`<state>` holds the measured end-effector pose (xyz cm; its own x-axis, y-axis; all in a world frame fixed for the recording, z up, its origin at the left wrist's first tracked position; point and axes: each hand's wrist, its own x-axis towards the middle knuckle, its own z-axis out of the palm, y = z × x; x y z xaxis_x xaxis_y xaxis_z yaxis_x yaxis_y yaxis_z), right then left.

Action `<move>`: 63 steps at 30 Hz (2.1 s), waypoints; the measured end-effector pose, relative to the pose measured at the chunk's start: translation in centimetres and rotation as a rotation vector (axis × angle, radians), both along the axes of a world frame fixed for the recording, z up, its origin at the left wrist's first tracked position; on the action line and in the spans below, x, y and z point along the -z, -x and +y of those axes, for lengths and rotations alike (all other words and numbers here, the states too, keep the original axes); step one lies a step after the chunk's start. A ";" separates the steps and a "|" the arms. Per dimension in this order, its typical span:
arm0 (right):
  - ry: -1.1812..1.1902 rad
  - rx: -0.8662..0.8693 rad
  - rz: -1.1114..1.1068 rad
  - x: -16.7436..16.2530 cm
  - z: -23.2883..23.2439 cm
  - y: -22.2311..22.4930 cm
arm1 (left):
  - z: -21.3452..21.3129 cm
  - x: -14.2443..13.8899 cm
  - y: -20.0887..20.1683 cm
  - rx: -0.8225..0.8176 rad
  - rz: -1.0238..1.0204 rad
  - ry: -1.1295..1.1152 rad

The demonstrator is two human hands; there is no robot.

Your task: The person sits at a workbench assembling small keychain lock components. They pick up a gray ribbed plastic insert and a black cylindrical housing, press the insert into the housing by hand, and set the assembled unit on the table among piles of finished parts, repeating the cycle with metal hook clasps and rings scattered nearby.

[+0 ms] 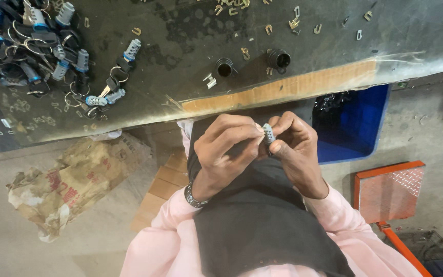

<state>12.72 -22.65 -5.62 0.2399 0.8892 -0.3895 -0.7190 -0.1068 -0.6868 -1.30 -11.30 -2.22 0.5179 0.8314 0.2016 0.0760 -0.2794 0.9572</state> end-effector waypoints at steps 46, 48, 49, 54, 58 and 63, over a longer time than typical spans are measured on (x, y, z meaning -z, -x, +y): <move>-0.243 0.526 -0.425 -1.2 2.7 -8.8 | -1.1 4.1 1.5 0.435 -0.603 1.383; -0.186 0.453 -0.365 -1.3 2.0 -6.0 | -1.2 3.6 1.5 0.382 -0.546 1.313; -0.185 0.415 -0.354 -1.1 1.9 -5.0 | -1.2 3.2 1.5 0.342 -0.487 1.276; -0.186 0.273 -0.230 0.1 1.5 -1.7 | -1.2 1.6 1.4 0.193 -0.319 1.045; -0.091 0.249 -0.318 0.7 1.4 -0.3 | -0.6 0.6 1.6 0.140 -0.121 0.725; -0.018 0.198 -0.576 0.2 1.6 0.5 | -0.3 -0.6 1.4 0.025 0.157 -0.065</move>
